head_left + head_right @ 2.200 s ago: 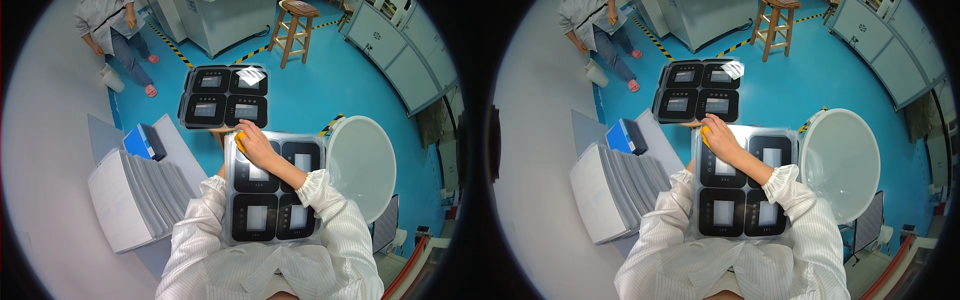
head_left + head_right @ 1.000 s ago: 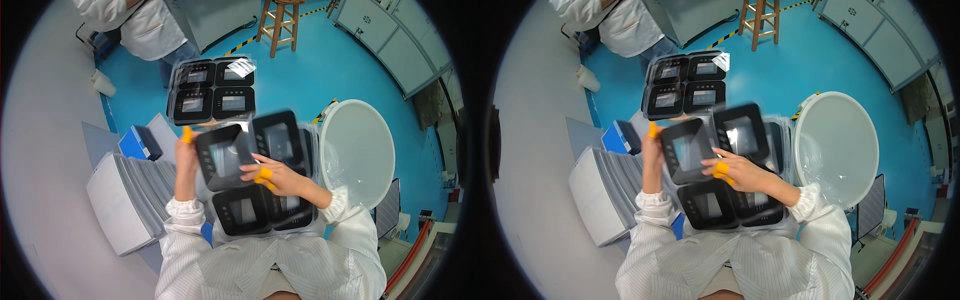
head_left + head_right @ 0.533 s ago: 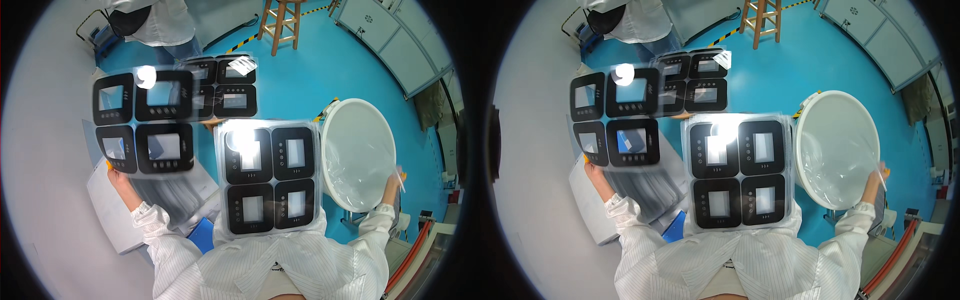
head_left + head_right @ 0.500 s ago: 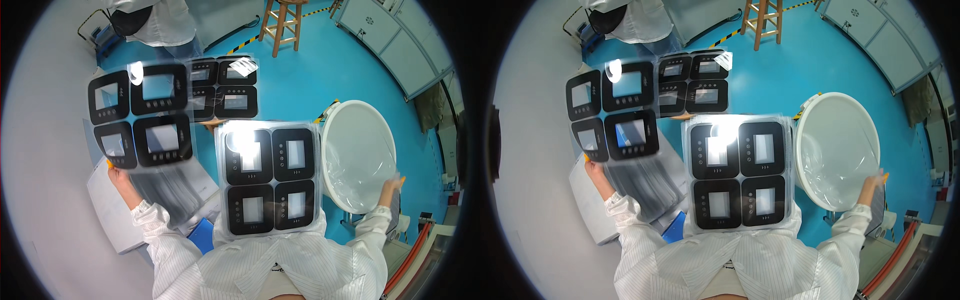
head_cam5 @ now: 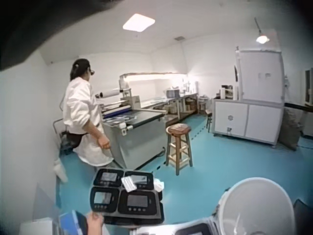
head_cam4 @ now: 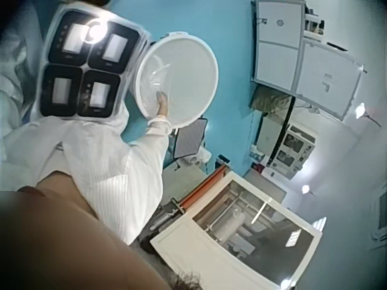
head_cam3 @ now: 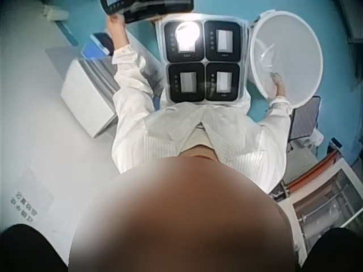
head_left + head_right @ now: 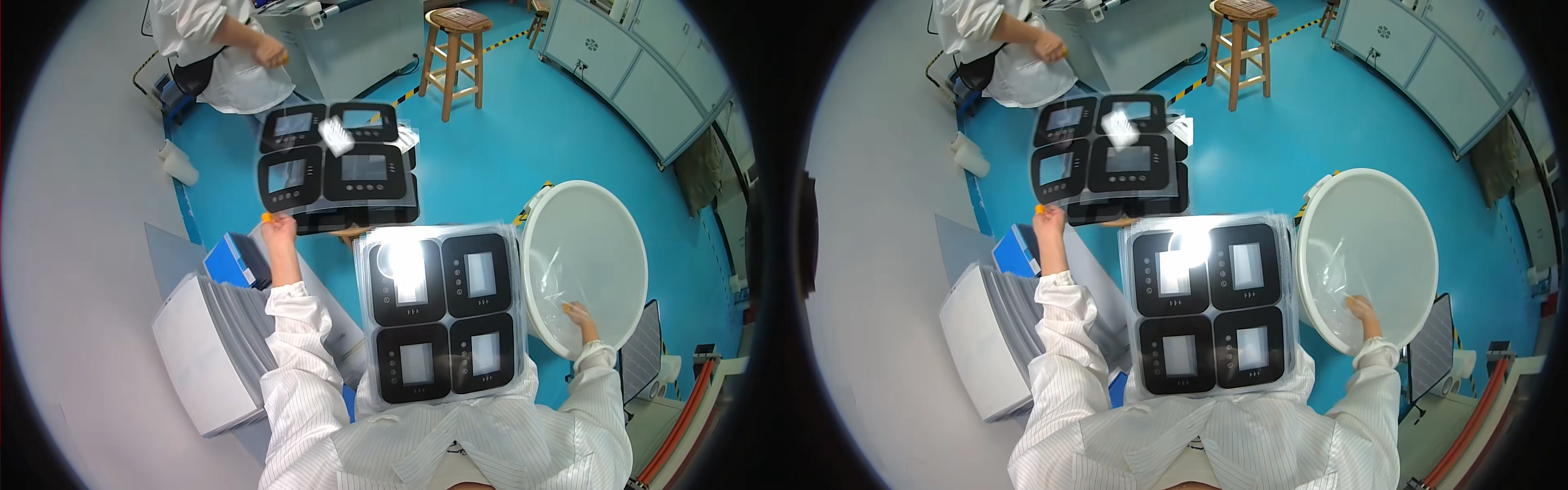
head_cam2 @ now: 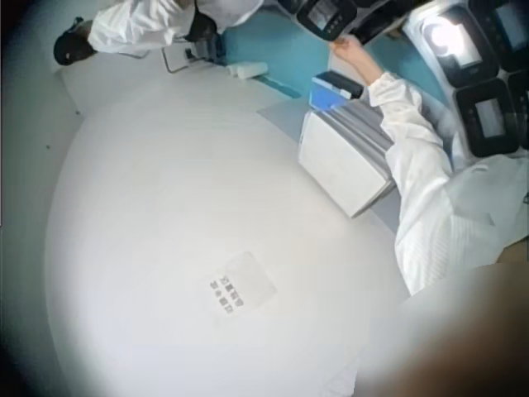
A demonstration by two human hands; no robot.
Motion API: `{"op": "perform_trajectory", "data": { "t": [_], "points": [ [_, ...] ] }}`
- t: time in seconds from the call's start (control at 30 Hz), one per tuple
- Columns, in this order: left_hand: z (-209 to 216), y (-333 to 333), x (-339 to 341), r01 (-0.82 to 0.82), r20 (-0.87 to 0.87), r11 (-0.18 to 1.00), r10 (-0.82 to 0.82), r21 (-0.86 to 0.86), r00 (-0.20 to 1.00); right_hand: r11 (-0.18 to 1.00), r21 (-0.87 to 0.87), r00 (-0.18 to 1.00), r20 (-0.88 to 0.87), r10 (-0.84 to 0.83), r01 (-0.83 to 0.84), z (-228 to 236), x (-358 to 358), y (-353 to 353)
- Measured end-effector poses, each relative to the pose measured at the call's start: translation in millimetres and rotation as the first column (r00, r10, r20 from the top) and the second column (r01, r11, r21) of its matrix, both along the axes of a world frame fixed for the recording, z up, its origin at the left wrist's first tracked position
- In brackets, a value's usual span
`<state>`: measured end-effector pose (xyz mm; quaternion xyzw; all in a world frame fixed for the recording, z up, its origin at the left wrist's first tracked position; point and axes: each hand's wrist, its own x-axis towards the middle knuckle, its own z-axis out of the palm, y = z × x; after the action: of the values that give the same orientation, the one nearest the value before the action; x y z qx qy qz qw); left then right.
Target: Cleaning and inspecting plastic electronics faceplates or panels using a damp cloth from a bucket.
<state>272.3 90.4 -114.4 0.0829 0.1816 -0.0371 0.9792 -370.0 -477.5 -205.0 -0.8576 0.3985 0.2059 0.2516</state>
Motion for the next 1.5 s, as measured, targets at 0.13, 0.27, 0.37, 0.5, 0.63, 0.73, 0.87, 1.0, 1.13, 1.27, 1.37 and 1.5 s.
{"op": "perform_trajectory", "data": {
  "t": [0.13,0.27,0.37,0.5,0.63,0.73,0.87,1.0,1.13,1.27,1.37,1.5],
  "points": [
    [53.7,-89.0,-44.2,0.080,-0.144,0.996,-0.075,0.029,0.987,0.917,-0.356,0.982,-0.129,0.141,-0.179,11.6,-102.4,-39.9],
    [64.9,-76.6,-48.2,-0.007,-0.142,0.995,0.021,0.098,0.990,0.936,-0.340,0.985,0.170,-0.033,0.090,50.5,-129.9,-61.1],
    [65.2,-73.2,-56.3,-0.045,-0.126,0.983,0.068,0.179,0.990,0.740,0.257,0.582,0.480,-0.656,0.622,94.7,-116.5,-53.6],
    [65.8,-64.5,-65.7,-0.034,-0.087,0.930,0.071,0.366,0.994,0.727,0.594,0.396,0.611,-0.686,0.345,181.0,-14.4,34.5],
    [71.5,-47.8,-80.1,0.145,-0.050,0.821,-0.141,0.553,0.989,0.963,0.260,0.905,0.389,-0.171,0.070,115.9,4.0,56.6],
    [79.2,-52.5,-93.1,0.164,-0.041,0.758,-0.178,0.631,0.983,0.996,0.086,0.998,0.059,0.029,-0.034,44.8,-10.2,61.5],
    [85.2,-37.6,-105.6,0.144,-0.065,0.678,-0.140,0.721,0.988,0.980,0.106,0.976,-0.118,0.181,-0.169,108.3,43.8,59.7],
    [67.6,-27.1,-112.2,-0.125,0.122,0.127,0.026,0.984,0.992,0.973,-0.205,0.955,0.250,0.160,-0.109,207.4,109.0,81.6],
    [67.6,-35.8,-135.7,-0.160,0.246,-0.439,0.144,0.884,0.959,0.957,-0.288,0.739,0.641,0.208,-0.019,281.2,175.8,127.8],
    [94.9,-61.7,-186.7,-0.256,0.282,0.120,-0.336,0.959,0.899,0.938,-0.263,0.496,0.798,0.343,-0.226,292.2,236.4,182.1],
    [94.8,-76.6,-217.7,-0.183,0.242,0.163,-0.513,0.969,0.824,0.865,-0.237,0.427,0.792,0.436,-0.443,290.2,276.0,235.2],
    [99.1,-86.6,-244.9,-0.026,0.100,0.138,-0.560,0.990,0.822,0.693,-0.374,0.280,0.718,0.637,-0.616,271.4,319.5,285.9]
  ]
}}
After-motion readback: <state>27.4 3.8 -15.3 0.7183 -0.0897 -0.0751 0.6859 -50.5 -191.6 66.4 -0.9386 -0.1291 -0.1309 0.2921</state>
